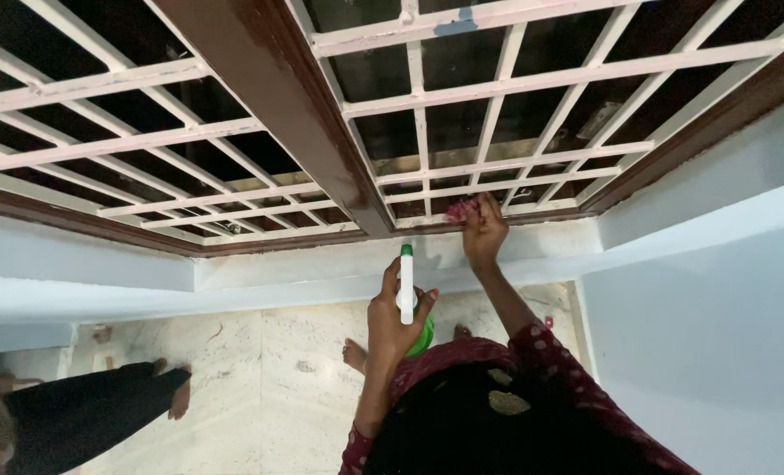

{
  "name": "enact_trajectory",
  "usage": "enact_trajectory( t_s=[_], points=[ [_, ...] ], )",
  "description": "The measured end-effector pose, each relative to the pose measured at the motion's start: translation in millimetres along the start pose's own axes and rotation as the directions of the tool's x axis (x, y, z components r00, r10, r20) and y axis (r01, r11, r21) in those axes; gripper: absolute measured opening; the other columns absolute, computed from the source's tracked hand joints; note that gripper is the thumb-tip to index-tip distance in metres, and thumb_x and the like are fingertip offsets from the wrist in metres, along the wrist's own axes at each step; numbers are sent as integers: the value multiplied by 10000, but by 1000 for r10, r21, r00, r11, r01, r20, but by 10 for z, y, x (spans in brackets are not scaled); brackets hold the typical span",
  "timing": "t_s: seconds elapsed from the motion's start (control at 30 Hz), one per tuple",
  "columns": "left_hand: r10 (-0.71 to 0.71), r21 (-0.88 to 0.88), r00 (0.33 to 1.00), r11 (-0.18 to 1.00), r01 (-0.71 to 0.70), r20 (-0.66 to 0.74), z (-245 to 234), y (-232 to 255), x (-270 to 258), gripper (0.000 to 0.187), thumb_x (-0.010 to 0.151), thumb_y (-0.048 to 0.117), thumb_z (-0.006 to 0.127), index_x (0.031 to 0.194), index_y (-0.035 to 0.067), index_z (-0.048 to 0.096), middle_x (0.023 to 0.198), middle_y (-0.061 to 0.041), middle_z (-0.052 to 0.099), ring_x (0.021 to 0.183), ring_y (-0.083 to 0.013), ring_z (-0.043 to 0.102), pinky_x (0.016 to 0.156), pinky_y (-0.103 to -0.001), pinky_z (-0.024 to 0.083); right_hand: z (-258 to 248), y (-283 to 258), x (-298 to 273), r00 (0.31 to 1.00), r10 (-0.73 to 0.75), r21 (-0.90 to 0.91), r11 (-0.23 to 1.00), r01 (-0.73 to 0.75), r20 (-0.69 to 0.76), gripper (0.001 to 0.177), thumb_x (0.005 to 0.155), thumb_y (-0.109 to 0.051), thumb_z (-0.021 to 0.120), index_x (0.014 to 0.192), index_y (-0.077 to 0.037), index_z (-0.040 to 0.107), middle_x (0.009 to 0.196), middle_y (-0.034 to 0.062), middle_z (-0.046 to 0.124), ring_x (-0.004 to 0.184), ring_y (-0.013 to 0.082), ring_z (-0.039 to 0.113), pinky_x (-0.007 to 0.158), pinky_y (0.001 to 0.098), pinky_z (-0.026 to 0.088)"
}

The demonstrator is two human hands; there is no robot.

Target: The person sprays a cleaning solution onto a window grille and wipes the bars with a cloth. The person repeatedly sprays and wipes different sections of the grille to clean it.

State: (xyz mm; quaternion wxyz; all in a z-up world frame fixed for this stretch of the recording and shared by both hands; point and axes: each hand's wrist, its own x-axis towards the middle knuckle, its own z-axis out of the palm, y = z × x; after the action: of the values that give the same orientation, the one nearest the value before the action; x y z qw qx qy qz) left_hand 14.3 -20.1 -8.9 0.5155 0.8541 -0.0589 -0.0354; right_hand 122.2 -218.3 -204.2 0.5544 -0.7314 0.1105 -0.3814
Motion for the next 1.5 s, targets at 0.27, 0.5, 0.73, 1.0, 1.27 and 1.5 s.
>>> enact_trajectory(
  t_s=[0.27,0.5,0.73,1.0,1.27,1.5],
  points=[
    [-9,1,997,1000,9,71,97,28,51,727,844,217,807,1458,61,451,740,-94,738,631,-237,741,605,-352,563,-195,240,-27,926,-318,-439,815,377,204,288,911,-101,662,1177,-1,707,1047,148,721,959,338,627,880,435,528],
    [22,-55,995,998,-17,93,195,11,100,738,844,225,810,1459,50,443,746,-86,744,645,-210,743,616,-339,573,-543,-52,19,980,-135,-43,991,130,-148,315,1005,-27,644,1297,48,551,1167,140,665,952,194,585,787,315,522],
    [-41,10,991,999,40,128,209,34,99,734,844,225,807,1463,65,446,743,-89,745,627,-215,740,592,-349,565,-395,-108,442,979,-1,-36,999,-6,-202,255,927,-18,737,1148,40,624,957,128,673,788,208,659,693,322,534],
    [-10,33,989,999,5,149,341,63,106,738,829,215,811,1460,72,455,760,-103,744,676,-250,761,635,-367,595,-481,-84,486,956,-288,-275,925,262,-57,193,955,-54,740,1091,41,641,957,170,651,880,352,645,772,432,517],
    [6,-32,977,1000,0,211,405,85,39,757,836,219,808,1476,63,434,778,-104,744,680,-252,758,639,-370,596,-716,431,94,998,37,-171,985,-29,43,291,931,-83,746,1196,12,671,1157,159,635,838,261,625,614,343,501],
    [12,-3,982,1000,-12,187,353,43,14,754,816,215,822,1459,67,458,745,-96,739,646,-243,745,614,-368,581,-1177,240,291,944,31,-67,996,-56,-330,409,931,-21,729,1310,40,590,1156,107,593,986,153,593,780,265,545]
  ],
)
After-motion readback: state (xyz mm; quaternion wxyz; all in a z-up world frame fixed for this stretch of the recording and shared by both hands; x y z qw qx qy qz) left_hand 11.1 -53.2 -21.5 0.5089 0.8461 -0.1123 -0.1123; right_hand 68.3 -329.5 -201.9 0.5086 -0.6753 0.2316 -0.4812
